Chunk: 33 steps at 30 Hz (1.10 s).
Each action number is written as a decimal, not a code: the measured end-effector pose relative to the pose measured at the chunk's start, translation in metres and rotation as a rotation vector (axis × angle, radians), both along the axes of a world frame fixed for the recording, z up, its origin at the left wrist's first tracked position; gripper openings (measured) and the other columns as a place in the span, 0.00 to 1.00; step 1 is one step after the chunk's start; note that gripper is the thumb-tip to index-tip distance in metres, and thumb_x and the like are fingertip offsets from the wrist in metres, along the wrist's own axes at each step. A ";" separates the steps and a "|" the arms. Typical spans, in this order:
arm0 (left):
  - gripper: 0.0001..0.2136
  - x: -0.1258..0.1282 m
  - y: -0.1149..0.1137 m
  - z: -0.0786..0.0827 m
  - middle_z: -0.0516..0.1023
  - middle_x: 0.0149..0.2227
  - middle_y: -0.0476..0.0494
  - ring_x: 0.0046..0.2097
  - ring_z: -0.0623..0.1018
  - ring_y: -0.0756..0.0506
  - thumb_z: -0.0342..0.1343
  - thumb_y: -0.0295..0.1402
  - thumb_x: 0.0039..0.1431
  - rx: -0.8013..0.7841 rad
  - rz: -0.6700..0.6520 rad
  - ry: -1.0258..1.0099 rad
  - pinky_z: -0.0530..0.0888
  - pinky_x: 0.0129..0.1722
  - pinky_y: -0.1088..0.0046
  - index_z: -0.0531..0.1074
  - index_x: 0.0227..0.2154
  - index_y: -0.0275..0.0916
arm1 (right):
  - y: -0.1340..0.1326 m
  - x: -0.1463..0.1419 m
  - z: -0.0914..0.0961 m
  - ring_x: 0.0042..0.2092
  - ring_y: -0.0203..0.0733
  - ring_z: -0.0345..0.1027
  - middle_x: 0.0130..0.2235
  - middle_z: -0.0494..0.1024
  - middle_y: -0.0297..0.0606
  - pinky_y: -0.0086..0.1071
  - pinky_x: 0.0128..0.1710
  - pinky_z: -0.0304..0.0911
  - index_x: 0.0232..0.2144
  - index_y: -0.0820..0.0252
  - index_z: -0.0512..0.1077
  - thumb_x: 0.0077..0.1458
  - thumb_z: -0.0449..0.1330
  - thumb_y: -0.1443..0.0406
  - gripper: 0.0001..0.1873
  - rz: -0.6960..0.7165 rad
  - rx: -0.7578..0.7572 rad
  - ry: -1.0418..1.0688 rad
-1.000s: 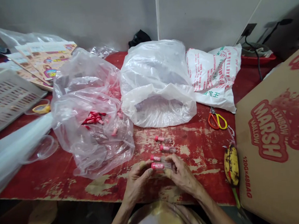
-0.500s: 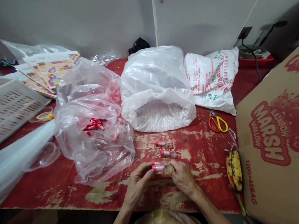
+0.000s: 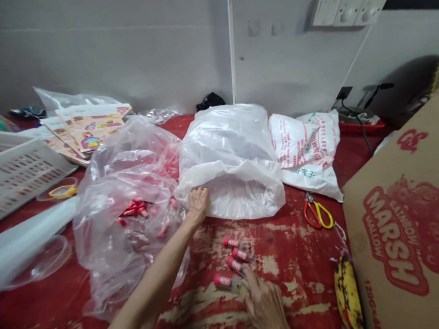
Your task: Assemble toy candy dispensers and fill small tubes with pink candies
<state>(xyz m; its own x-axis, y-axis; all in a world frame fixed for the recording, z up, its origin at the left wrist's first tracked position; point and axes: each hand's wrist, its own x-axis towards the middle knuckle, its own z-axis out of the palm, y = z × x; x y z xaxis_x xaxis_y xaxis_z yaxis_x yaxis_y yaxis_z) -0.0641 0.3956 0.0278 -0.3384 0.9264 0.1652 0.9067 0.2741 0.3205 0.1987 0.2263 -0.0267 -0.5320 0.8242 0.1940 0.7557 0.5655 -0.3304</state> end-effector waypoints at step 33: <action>0.06 -0.074 -0.191 -0.005 0.76 0.34 0.41 0.37 0.75 0.42 0.49 0.32 0.56 0.338 0.477 -0.244 0.69 0.39 0.67 0.71 0.32 0.39 | 0.021 -0.018 0.023 0.42 0.48 0.74 0.43 0.79 0.41 0.36 0.37 0.72 0.46 0.54 0.70 0.59 0.49 0.53 0.19 -0.041 -0.361 0.488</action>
